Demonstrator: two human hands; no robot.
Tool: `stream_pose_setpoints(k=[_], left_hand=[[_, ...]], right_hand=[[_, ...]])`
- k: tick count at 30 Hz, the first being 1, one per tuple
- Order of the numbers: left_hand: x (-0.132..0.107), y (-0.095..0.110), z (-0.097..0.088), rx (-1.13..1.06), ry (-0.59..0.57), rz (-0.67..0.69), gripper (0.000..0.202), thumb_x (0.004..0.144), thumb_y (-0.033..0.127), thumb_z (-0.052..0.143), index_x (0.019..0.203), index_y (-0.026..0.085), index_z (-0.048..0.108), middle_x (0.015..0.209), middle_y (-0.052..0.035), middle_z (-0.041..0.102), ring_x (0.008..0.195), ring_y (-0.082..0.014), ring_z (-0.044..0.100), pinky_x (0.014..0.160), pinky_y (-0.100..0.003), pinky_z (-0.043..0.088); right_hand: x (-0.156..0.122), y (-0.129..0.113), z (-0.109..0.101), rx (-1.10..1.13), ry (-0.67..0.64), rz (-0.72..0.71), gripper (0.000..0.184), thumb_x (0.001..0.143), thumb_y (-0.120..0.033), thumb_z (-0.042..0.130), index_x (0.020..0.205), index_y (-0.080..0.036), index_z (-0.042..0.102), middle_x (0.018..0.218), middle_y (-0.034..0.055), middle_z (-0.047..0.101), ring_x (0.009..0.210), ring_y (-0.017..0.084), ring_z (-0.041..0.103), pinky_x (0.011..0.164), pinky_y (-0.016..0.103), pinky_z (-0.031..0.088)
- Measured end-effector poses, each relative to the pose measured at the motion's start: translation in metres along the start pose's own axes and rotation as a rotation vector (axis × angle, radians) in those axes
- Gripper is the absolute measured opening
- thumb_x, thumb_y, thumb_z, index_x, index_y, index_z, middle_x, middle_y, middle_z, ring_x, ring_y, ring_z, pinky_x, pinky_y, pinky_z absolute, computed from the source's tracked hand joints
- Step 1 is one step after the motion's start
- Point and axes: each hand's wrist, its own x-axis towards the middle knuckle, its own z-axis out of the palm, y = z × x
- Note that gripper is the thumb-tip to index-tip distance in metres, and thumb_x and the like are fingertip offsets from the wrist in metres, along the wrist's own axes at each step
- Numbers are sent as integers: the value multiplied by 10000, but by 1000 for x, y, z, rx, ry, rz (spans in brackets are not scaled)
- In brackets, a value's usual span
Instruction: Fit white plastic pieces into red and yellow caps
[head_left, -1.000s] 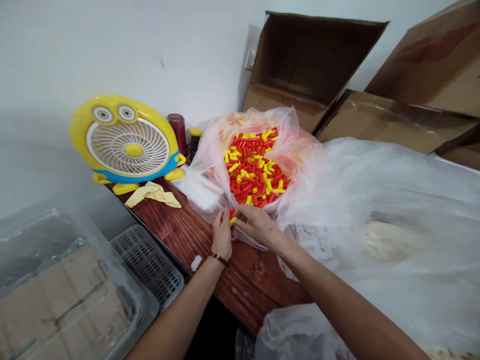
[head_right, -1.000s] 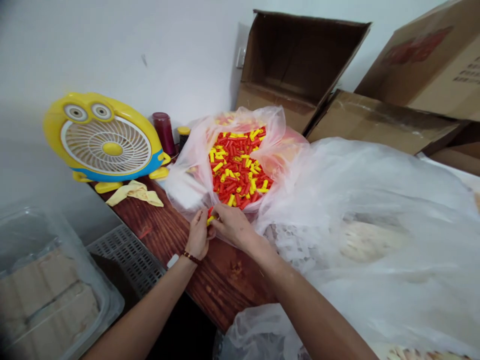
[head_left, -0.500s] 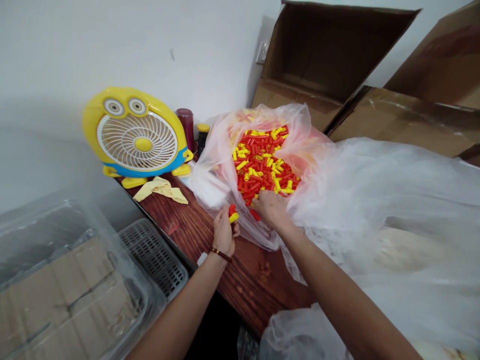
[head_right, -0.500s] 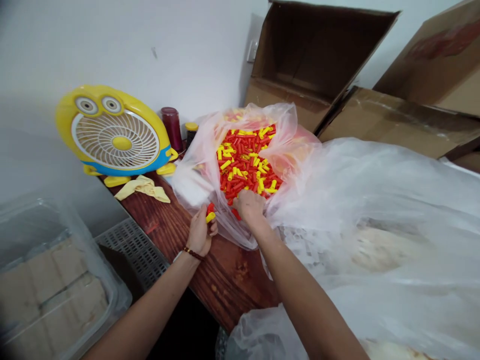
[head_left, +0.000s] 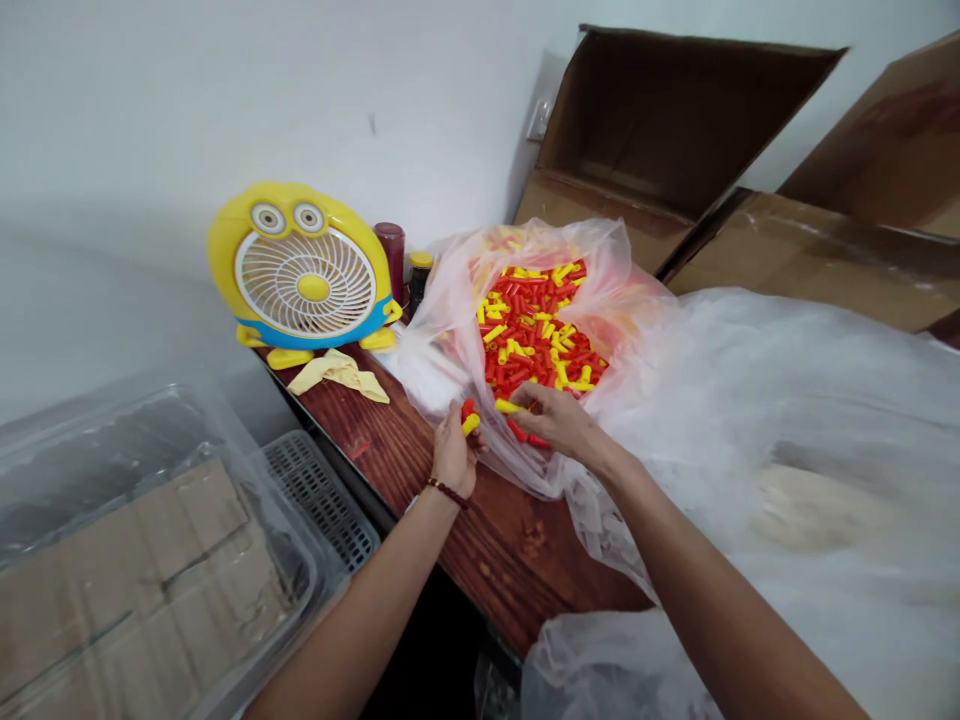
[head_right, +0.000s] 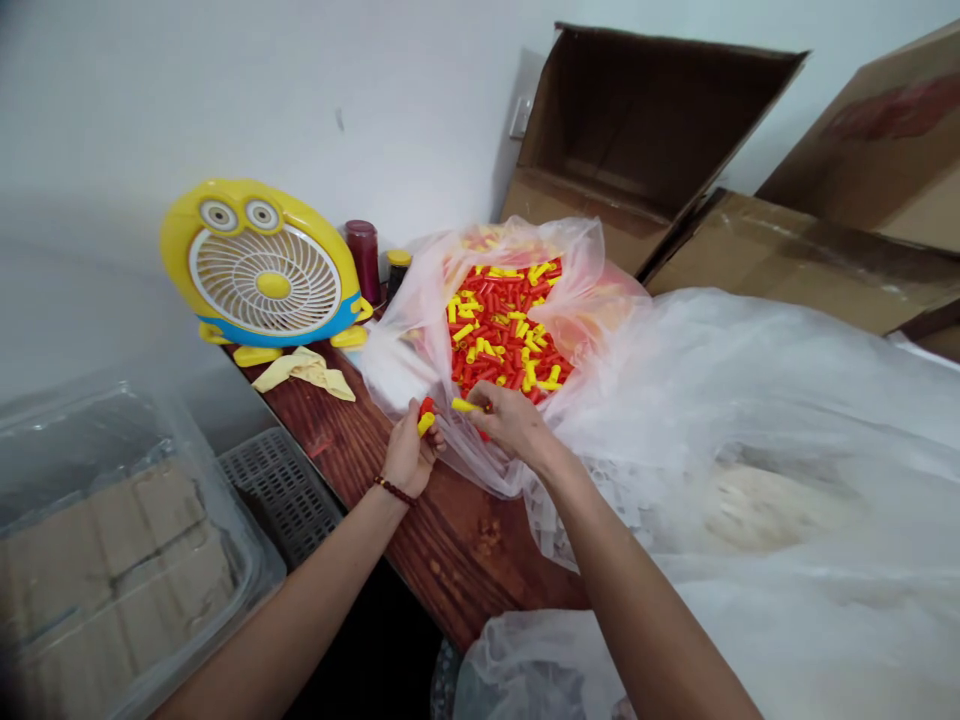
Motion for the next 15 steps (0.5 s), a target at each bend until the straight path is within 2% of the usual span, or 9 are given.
stream_pose_setpoints(k=[2,4,9,12,15], left_hand=[[1,2,3,-20,15,3,433,754,564,660,834,153,550,557,66,485,454,-49,467,458,-170,388],[0,2,6,-17,28,45,422,750,550,672,823,152,555,589,57,515,485,-52,490,470,-172,394],[-6,-3,12,50,1,141,455,706,575,695,811,154,558,607,53,543,469,-58,491,422,-179,335],[-7,-6,12,37,-39,115,462,702,581,695,808,157,546,584,61,533,438,-47,477,404,-167,303],[-7,-6,9,30,-64,67,458,700,567,706,798,161,516,572,66,520,405,-33,448,379,-145,261]], right_hand=[[-6,-6,0,43,-96,-91,146,834,-300,584,842,-184,672,794,11,662,713,144,568,635,229,391],[-9,-13,5,54,-127,-138,124,842,-270,597,844,-183,686,826,21,671,749,148,580,672,233,398],[-11,-32,25,-80,-37,-106,51,829,-135,584,810,-160,623,816,44,657,734,149,571,670,238,389],[-14,-39,33,-140,-6,-74,44,853,-139,555,834,-165,585,828,49,648,739,151,571,652,238,381],[-13,-30,32,-84,-33,-82,21,852,-182,575,868,-168,580,801,31,643,707,145,570,628,234,380]])
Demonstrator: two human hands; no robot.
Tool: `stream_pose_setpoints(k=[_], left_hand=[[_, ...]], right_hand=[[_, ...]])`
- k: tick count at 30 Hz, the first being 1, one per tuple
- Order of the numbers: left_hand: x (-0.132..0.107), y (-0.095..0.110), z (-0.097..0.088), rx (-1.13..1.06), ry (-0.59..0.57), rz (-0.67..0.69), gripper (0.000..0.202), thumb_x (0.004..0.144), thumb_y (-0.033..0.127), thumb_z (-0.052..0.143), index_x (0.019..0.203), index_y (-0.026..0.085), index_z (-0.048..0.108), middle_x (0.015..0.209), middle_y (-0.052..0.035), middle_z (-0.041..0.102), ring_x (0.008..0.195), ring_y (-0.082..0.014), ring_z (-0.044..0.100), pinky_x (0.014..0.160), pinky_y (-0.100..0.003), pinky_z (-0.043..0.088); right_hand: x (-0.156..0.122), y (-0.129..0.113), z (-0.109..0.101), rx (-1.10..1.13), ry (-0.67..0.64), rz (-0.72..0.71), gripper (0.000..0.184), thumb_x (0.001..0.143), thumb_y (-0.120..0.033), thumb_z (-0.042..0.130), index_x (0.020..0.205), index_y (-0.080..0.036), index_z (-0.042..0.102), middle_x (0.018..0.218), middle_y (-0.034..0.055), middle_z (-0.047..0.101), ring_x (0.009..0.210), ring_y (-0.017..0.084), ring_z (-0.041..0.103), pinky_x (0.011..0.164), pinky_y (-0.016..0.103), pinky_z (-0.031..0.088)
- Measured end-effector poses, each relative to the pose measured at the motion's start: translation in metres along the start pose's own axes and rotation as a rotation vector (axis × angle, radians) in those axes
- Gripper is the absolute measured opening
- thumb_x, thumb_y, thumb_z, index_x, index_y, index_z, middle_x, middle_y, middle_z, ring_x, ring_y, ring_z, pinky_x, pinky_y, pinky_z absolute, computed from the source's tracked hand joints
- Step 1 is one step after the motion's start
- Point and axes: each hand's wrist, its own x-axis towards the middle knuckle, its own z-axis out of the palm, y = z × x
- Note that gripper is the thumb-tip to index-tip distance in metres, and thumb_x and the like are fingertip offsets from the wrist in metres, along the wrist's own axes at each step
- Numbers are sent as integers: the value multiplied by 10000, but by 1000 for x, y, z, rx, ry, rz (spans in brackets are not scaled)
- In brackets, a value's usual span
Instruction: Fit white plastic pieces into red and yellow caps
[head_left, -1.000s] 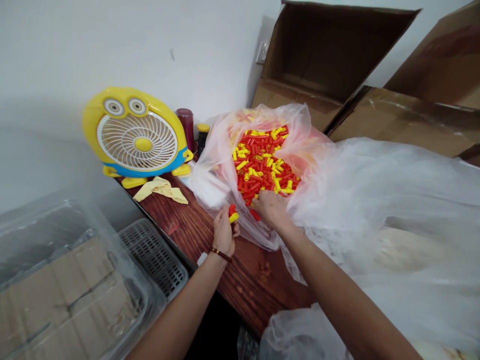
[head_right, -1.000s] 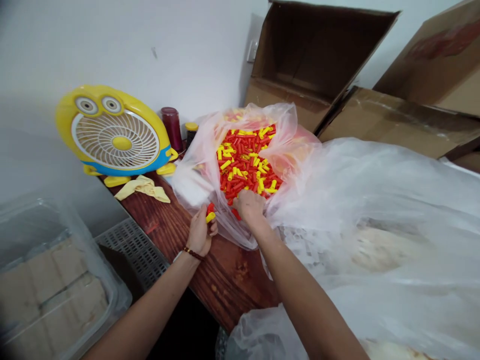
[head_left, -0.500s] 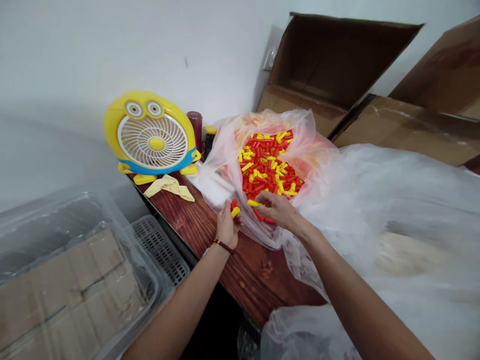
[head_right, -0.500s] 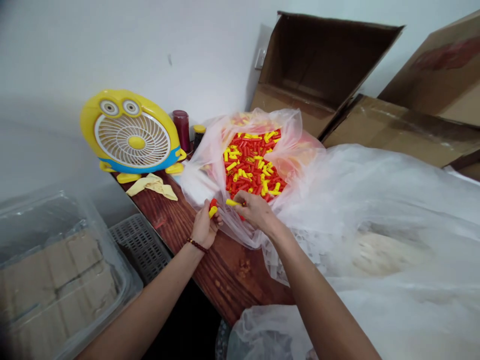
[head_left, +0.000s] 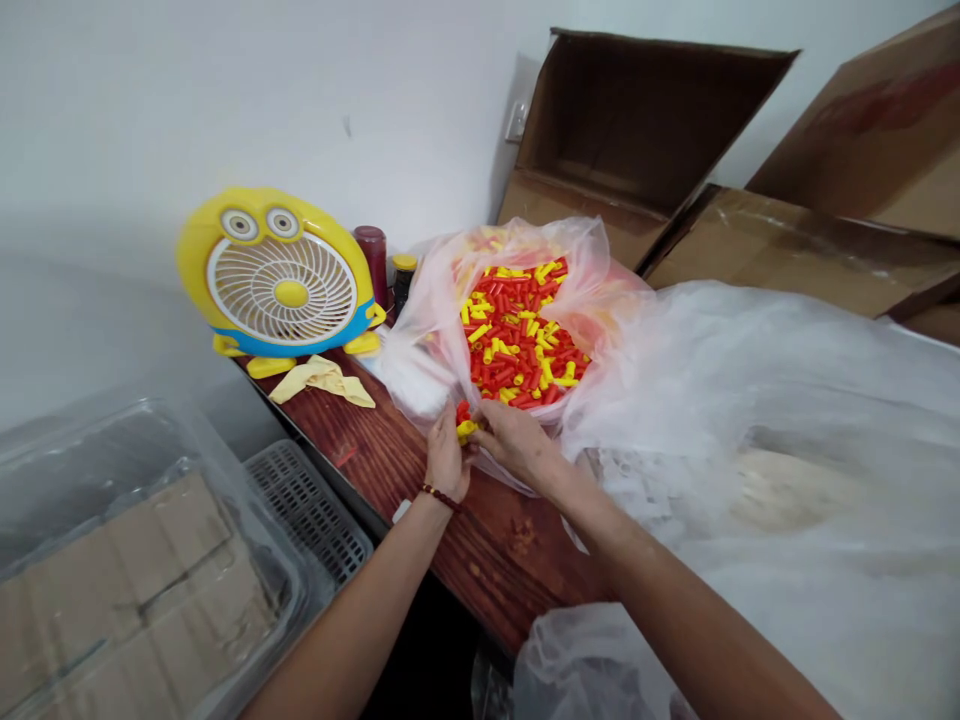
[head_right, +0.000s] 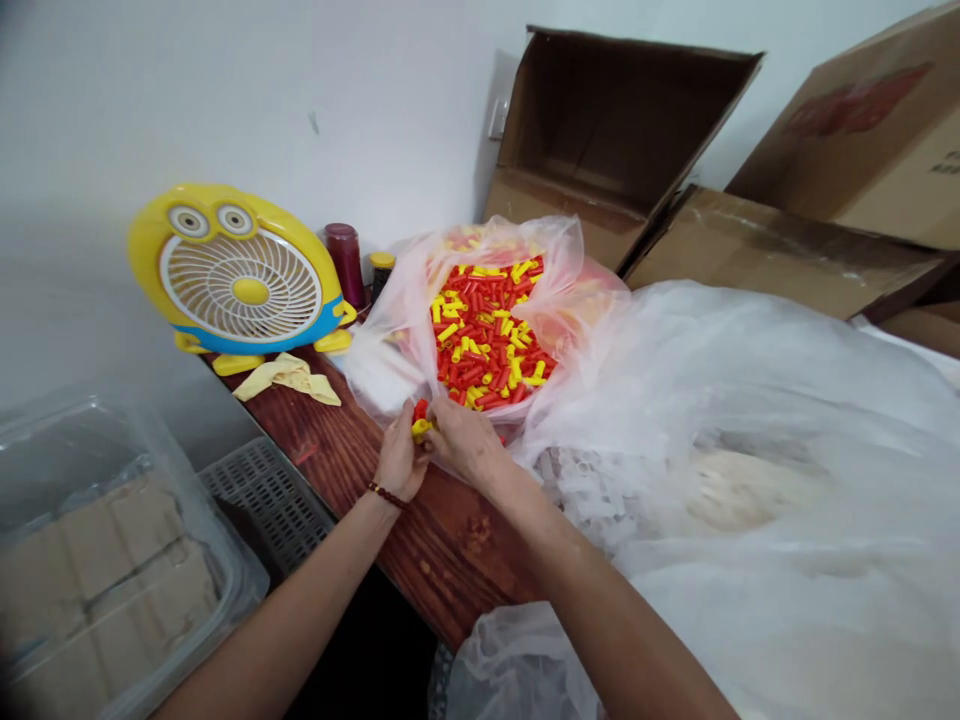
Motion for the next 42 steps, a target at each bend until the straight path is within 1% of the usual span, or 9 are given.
stream_pose_setpoints(k=[4,8,13,21,29,31,34,38,42], left_hand=[[2,1,-8,-3,14,-69,450,721,560,694,797,168,486,546,71,483,356,-25,382,336,-131,154],[1,-1,-15,-11,-13,-85,453,725,559,696,810,164,491,550,60,485,360,-30,380,323,-124,153],[-1,-3,-17,-38,-57,-142,456,722,546,709,850,151,519,613,32,534,354,-20,367,317,-125,138],[1,3,-22,-51,-69,-119,433,735,529,703,802,152,502,621,36,527,362,-24,388,324,-130,166],[4,7,-21,-116,-11,-115,383,774,491,680,853,151,522,632,31,540,381,-32,407,335,-133,182],[6,7,-20,-120,32,-97,355,802,478,652,853,151,522,625,32,535,383,-35,410,340,-137,188],[8,8,-17,-108,100,-61,344,827,486,615,833,157,514,601,38,523,376,-40,408,343,-144,189],[7,6,-10,-70,165,3,373,817,520,611,816,161,509,581,46,521,391,-47,438,361,-147,228],[2,1,-3,-21,161,12,381,788,516,640,859,153,549,617,40,545,450,-60,501,395,-159,308]], right_hand=[[7,42,-16,106,30,60,187,834,-294,612,982,-181,625,856,18,678,748,149,602,665,236,414],[22,74,-31,-266,101,369,193,867,-288,525,916,-208,693,912,38,706,848,179,630,706,254,413],[43,59,-16,-652,-22,384,268,878,-290,478,986,-194,704,1050,114,676,930,249,644,740,320,449],[49,43,7,-770,-50,392,320,874,-157,435,1053,-80,689,1067,235,601,963,331,636,762,405,469],[40,45,-18,-689,-8,480,320,869,-312,515,1124,-148,618,1101,166,621,933,303,644,730,375,459],[33,42,-31,-584,12,444,285,862,-317,525,1086,-165,614,966,118,665,882,274,643,701,338,439],[19,33,-43,-287,-4,233,182,845,-284,552,970,-184,637,807,44,668,745,196,618,640,273,403],[1,16,-32,72,-87,-122,125,858,-231,558,915,-182,658,870,30,670,756,146,596,672,240,411],[-4,0,-11,-59,-51,-85,111,856,-164,565,960,-147,599,904,61,663,802,163,598,690,247,402]])
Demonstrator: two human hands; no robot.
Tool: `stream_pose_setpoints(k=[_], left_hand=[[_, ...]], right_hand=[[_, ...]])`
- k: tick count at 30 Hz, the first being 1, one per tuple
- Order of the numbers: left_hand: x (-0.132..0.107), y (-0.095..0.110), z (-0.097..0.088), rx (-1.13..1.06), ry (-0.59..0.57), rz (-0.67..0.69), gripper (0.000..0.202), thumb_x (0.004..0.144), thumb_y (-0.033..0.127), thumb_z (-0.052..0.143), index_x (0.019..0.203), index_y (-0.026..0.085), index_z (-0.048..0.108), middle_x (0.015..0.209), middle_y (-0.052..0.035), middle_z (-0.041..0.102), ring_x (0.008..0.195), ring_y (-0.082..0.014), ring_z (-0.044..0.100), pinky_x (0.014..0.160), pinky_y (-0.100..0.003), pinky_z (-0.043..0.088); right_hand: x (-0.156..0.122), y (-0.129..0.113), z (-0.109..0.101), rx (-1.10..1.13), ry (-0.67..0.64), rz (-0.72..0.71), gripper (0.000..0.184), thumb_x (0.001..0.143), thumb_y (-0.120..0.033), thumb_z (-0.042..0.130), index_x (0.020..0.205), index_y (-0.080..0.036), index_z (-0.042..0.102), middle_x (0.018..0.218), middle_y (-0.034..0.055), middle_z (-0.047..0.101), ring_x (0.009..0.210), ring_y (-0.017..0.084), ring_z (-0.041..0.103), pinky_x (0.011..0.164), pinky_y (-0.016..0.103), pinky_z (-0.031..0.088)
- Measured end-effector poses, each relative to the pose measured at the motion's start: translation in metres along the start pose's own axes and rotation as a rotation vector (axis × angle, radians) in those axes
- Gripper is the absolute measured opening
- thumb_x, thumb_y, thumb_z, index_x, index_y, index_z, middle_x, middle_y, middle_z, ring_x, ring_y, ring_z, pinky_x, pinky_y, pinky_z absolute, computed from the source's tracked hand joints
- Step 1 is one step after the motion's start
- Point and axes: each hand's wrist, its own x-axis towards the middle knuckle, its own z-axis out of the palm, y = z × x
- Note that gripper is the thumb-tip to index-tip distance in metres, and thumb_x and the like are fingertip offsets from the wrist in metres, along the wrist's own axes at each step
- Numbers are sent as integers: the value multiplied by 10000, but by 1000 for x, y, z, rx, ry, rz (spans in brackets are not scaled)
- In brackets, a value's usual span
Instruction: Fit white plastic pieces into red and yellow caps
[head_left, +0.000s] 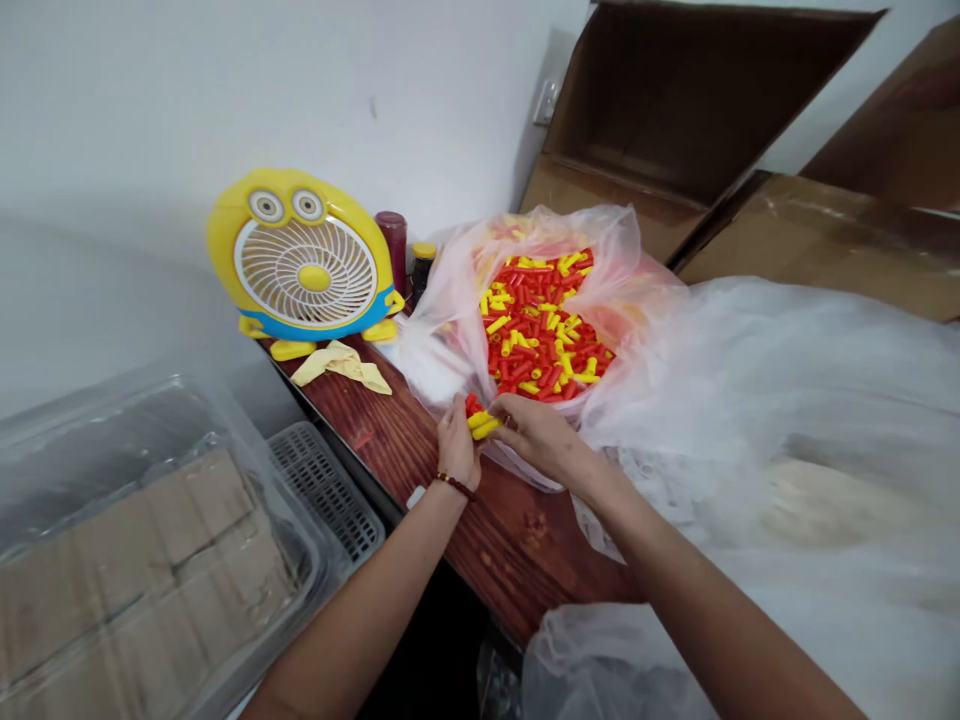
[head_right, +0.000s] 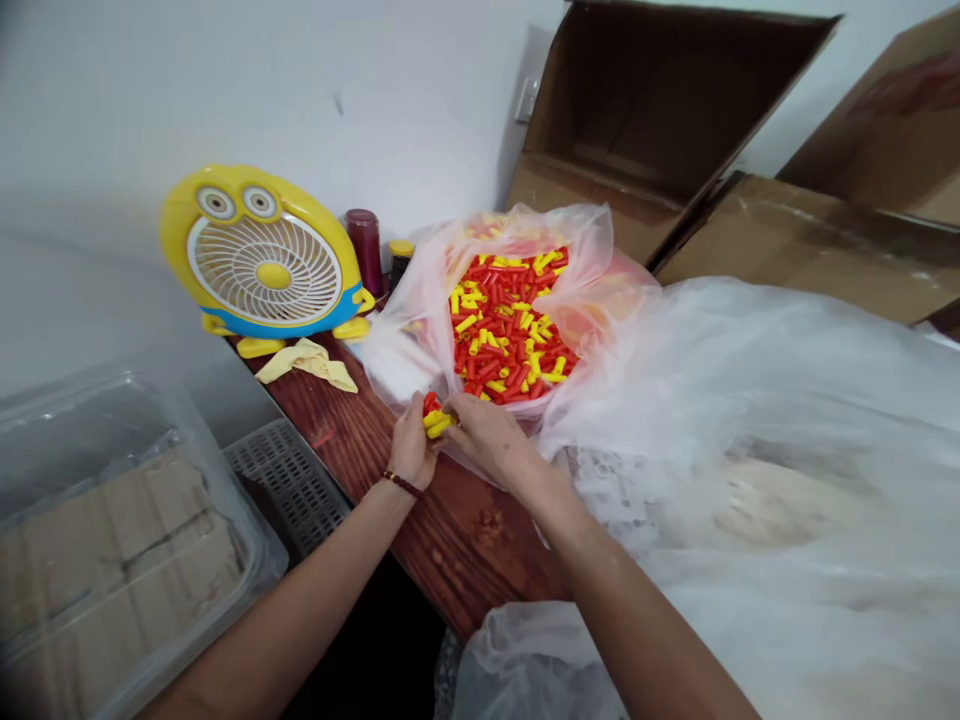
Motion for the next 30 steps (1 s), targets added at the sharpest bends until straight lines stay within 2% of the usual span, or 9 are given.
stream_pose_setpoints(k=[3,6,8,12,15,18,22,26,30], left_hand=[[-3,-3,1,-8,-25,20,392,745,512,680,848,155,555,610,56,528,446,-47,481,399,-158,309],[-3,-5,-1,-2,4,13,399,718,517,695,800,167,521,574,76,494,417,-40,452,384,-152,286],[-2,-5,-3,13,21,-3,399,723,520,686,776,172,497,549,82,476,390,-38,427,361,-148,250],[0,-2,-7,24,-17,5,390,757,522,654,780,167,493,550,68,489,359,-32,379,331,-141,177],[-2,-1,-9,24,-40,-4,387,779,519,640,784,160,494,566,56,501,349,-22,342,326,-136,144],[-8,-3,-9,8,-60,-34,408,787,539,631,781,154,497,563,52,492,356,-23,348,324,-131,145],[-14,-4,-8,-47,-76,-78,381,818,514,612,795,148,511,581,49,491,360,-22,351,321,-133,150],[-14,0,-6,-101,-37,-103,300,863,447,576,829,154,524,595,47,508,359,-24,355,326,-134,177],[-12,2,1,-107,44,-98,282,882,445,553,863,164,540,593,52,521,371,-39,396,352,-145,260]], right_hand=[[2,-13,10,-183,-43,112,124,882,-184,539,992,-134,567,914,85,663,797,187,606,653,259,382],[2,-24,15,-296,-90,127,159,915,-218,494,1029,-133,567,960,111,670,849,213,620,658,272,377],[2,-24,14,-275,-89,119,190,917,-247,503,1060,-142,570,970,104,677,868,208,623,667,266,382],[1,4,-10,-142,-59,182,236,908,-360,526,1055,-197,611,942,47,696,829,169,630,666,236,400],[-2,35,-27,-323,-125,405,235,916,-298,468,921,-201,682,920,61,705,844,182,644,681,246,414],[-5,55,-20,-511,-300,475,202,864,-263,526,936,-197,703,970,98,712,903,235,661,713,287,444],[-9,60,3,-600,-300,427,265,851,-208,522,1062,-142,666,1044,181,689,988,297,652,794,365,456],[-13,50,-2,-444,-169,391,203,807,-226,550,953,-134,658,941,149,701,876,265,668,717,322,460],[-23,21,-11,120,-97,260,93,770,-212,544,807,-161,613,671,7,654,599,141,605,558,222,405]])
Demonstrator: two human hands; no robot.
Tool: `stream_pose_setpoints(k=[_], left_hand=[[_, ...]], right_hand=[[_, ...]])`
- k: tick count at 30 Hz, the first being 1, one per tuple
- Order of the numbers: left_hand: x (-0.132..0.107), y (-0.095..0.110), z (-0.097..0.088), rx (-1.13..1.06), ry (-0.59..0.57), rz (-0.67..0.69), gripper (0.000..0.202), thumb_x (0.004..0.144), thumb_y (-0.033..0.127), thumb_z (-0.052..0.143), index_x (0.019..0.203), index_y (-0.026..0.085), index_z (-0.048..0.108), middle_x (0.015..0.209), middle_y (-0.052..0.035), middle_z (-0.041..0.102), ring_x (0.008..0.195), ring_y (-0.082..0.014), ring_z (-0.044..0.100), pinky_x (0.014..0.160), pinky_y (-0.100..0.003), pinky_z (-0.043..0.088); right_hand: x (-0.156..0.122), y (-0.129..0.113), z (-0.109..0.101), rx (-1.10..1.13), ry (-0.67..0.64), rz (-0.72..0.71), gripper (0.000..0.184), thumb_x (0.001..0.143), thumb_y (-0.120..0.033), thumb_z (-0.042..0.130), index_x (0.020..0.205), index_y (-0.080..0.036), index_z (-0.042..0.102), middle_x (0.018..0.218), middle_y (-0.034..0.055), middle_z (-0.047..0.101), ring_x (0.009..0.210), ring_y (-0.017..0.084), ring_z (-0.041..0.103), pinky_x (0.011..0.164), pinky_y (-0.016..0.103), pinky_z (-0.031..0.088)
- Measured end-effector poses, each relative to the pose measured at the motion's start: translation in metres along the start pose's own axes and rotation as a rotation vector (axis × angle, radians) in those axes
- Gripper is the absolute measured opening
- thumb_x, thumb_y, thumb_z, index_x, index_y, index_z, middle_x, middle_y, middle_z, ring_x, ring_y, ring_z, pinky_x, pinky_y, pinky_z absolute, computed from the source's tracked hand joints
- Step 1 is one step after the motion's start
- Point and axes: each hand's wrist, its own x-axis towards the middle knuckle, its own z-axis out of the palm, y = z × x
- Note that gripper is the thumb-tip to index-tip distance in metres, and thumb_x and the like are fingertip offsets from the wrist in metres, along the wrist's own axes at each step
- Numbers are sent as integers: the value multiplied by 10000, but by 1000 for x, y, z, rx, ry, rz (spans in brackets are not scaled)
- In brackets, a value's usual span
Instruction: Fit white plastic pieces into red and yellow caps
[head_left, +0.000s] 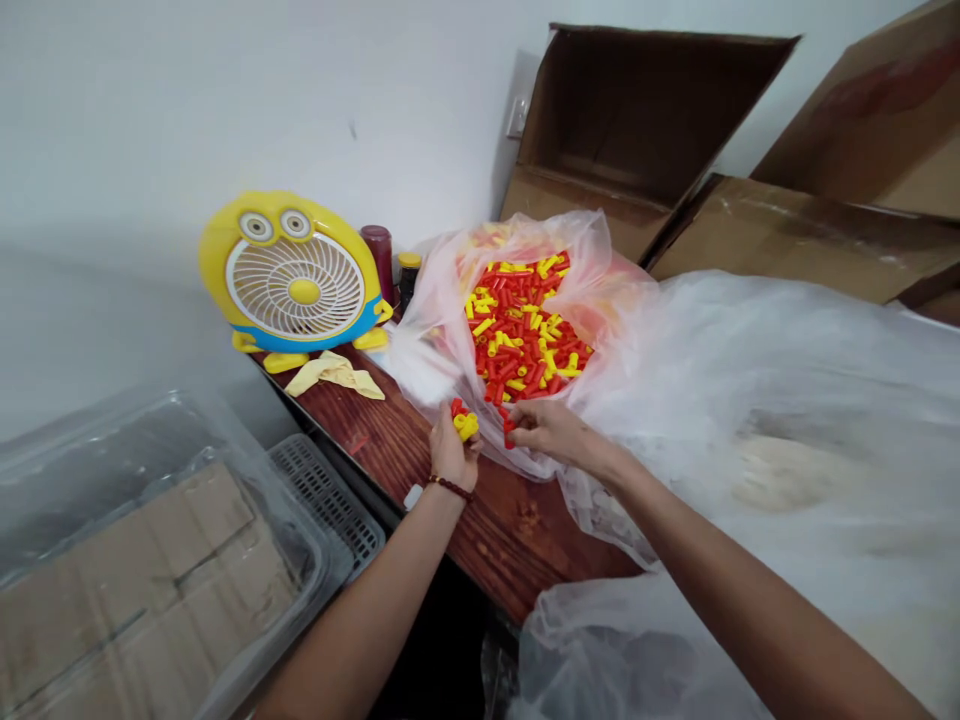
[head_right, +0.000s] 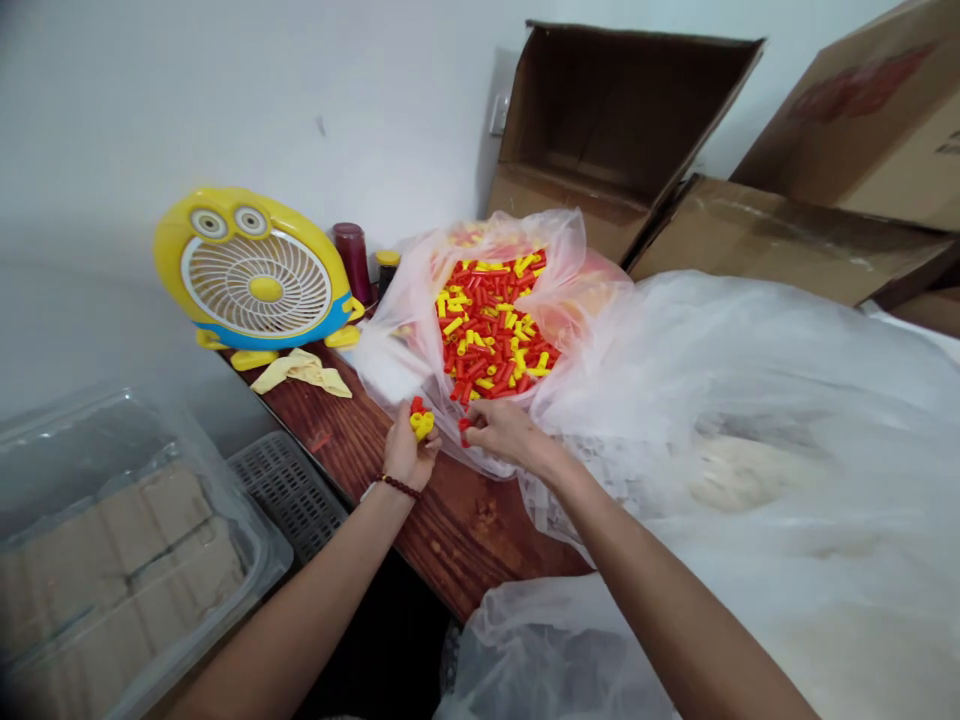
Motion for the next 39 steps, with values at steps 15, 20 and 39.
stream_pose_setpoints(k=[15,20,39], left_hand=[[-29,-16,14,17,5,43,311,873,459,541,821,156,587,675,13,614,518,-91,594,493,-188,455],[-34,-23,15,42,9,44,329,844,477,571,776,156,563,594,27,578,469,-91,564,469,-190,439],[-146,-25,45,209,-630,-534,330,934,348,500,665,165,448,513,48,375,348,-16,260,311,-116,72]], right_hand=[[-39,-36,34,195,339,-55,91,809,-172,522,839,-168,608,786,31,680,696,151,600,641,251,423],[-55,-40,35,-14,324,-14,150,836,-194,536,935,-172,646,886,57,689,773,167,610,679,254,418],[-301,4,31,196,1444,366,232,897,-379,535,926,-179,649,826,47,659,776,180,615,710,314,503]])
